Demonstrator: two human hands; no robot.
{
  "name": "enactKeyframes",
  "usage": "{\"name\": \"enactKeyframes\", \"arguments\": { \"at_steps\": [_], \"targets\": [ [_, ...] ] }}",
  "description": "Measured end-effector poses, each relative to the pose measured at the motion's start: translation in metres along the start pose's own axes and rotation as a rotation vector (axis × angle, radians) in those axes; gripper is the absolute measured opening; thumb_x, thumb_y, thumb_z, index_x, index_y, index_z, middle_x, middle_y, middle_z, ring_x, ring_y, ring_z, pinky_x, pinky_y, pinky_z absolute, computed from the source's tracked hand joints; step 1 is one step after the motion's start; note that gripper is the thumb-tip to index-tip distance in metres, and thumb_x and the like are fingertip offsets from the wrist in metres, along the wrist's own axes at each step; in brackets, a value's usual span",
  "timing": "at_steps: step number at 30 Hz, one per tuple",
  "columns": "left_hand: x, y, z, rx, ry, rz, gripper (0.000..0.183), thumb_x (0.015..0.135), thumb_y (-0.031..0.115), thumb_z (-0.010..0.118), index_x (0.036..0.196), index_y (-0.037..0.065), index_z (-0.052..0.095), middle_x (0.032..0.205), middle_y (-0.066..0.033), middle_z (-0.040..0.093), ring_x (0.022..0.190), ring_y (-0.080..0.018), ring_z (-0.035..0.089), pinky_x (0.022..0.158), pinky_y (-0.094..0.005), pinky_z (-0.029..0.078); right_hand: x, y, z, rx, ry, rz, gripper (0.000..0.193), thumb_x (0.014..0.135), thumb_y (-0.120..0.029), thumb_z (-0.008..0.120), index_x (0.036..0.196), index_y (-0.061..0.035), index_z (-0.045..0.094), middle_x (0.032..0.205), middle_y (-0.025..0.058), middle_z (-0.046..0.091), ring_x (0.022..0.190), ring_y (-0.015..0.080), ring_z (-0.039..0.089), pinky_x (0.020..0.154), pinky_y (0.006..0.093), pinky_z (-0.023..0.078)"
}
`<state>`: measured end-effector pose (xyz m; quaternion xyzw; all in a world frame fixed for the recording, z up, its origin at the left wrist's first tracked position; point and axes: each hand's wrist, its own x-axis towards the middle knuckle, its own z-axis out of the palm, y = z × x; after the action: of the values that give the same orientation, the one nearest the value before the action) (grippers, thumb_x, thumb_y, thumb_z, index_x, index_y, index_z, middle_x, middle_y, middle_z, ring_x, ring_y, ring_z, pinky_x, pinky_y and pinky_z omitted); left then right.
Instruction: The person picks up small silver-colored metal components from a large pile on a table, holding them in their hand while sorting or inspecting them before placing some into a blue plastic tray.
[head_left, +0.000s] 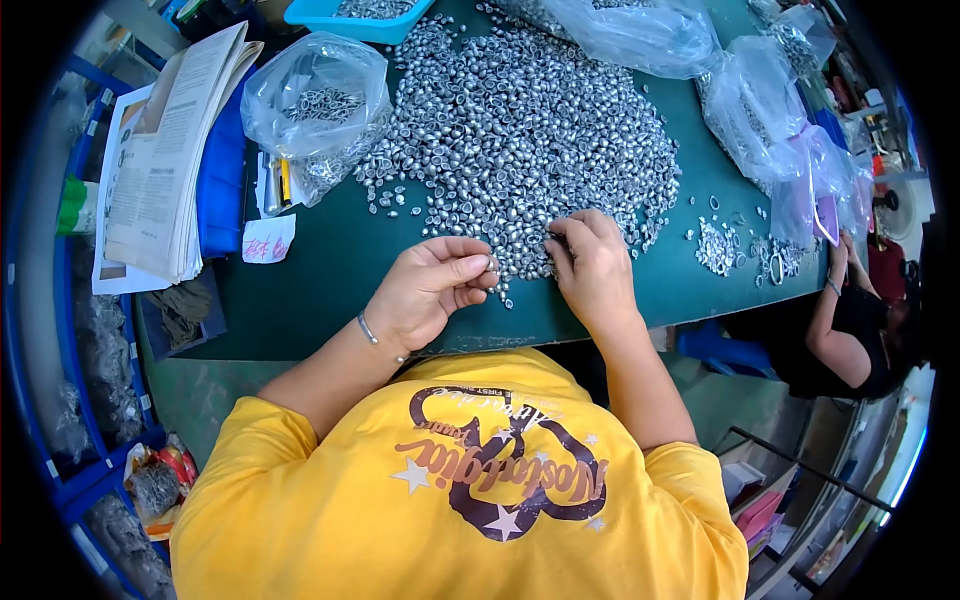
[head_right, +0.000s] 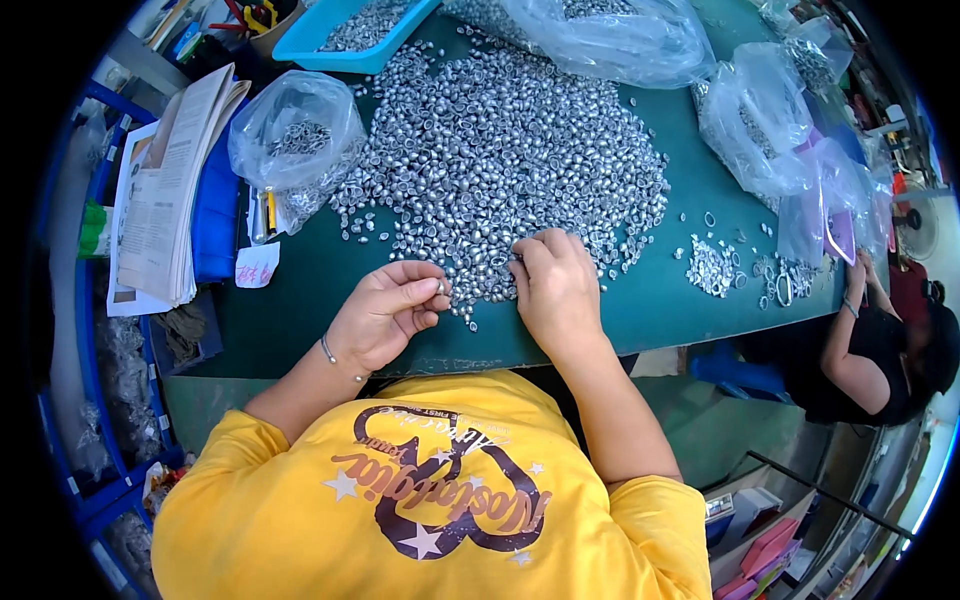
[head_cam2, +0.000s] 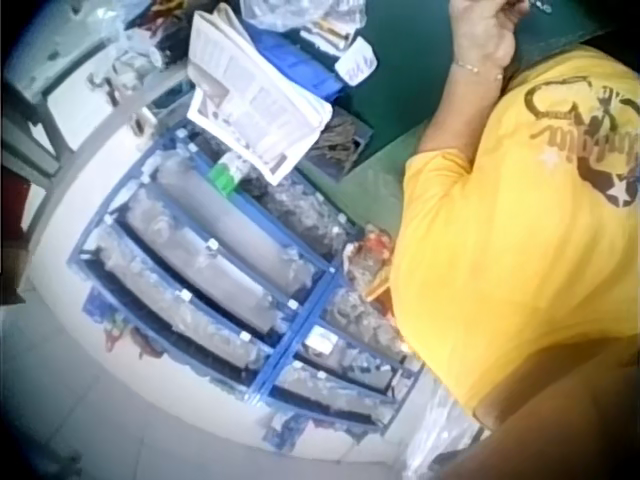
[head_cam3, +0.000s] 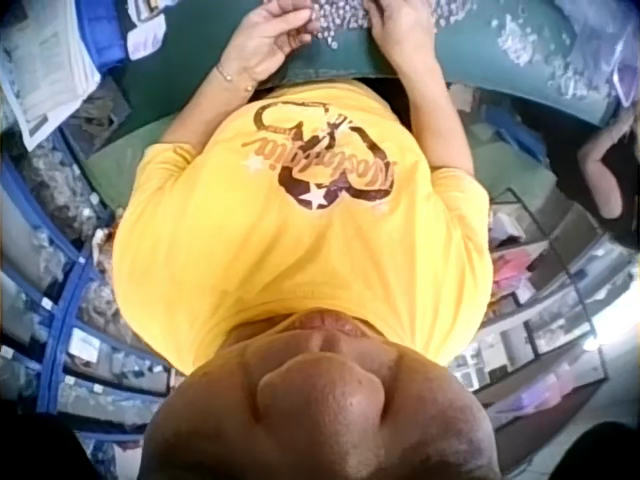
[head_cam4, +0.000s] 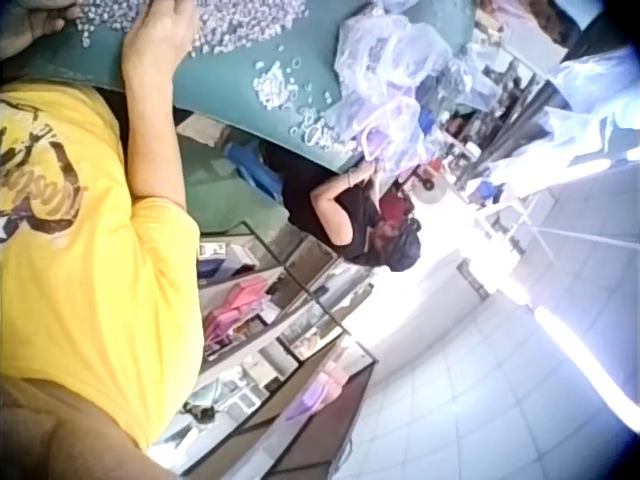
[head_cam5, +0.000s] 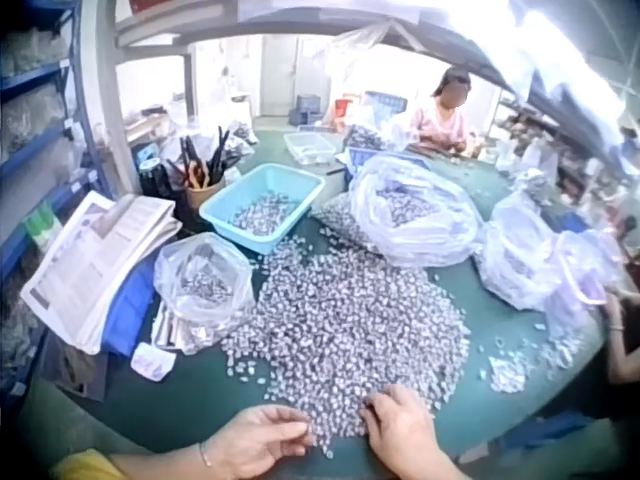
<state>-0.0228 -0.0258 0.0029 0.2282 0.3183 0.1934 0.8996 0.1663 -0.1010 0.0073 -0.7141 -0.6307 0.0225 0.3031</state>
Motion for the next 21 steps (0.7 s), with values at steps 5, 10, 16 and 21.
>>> {"name": "enactKeyframes", "arguments": {
  "at_steps": [5,10,16,21],
  "targets": [
    [0.008,0.002,0.010,0.020,0.015,-0.009,0.010,0.081,0.002,0.053,0.091,0.001,0.057,0.084,-0.0074,0.060,0.075,-0.0141,0.059,0.067,-0.0239,0.049,0.002,0.003,0.005,-0.074,-0.025,-0.178,0.014,0.066,-0.001,0.054,0.079,-0.0048,0.053,0.076,0.0081,0.055,0.072,0.0259,0.051,0.062,0.0346,0.040],
    [0.009,0.004,0.014,0.043,0.023,-0.005,0.010,0.080,0.000,0.054,0.090,0.001,0.055,0.086,-0.0094,0.059,0.077,-0.0154,0.059,0.068,-0.0244,0.049,0.005,-0.002,0.001,-0.004,0.003,-0.128,0.022,0.065,0.002,0.056,0.085,-0.0044,0.051,0.073,0.0085,0.054,0.069,0.0238,0.053,0.060,0.0319,0.042],
    [0.009,0.008,0.017,0.044,0.034,-0.019,0.012,0.079,-0.001,0.054,0.091,0.000,0.054,0.089,-0.0120,0.059,0.081,-0.0180,0.060,0.071,-0.0261,0.050,-0.007,-0.002,0.006,1.004,0.098,0.257,0.031,0.071,0.006,0.058,0.098,-0.0030,0.044,0.086,0.0058,0.056,0.073,0.0110,0.056,0.059,0.0211,0.044],
    [0.010,0.006,0.019,0.059,0.005,-0.058,0.013,0.079,-0.002,0.054,0.092,-0.001,0.055,0.091,-0.0133,0.060,0.082,-0.0186,0.060,0.072,-0.0259,0.050,-0.010,-0.001,-0.002,1.459,-0.074,0.455,0.014,0.077,0.011,0.050,0.088,0.0056,0.057,0.090,0.0098,0.055,0.082,0.0187,0.060,0.071,0.0263,0.051]
  ]
}}
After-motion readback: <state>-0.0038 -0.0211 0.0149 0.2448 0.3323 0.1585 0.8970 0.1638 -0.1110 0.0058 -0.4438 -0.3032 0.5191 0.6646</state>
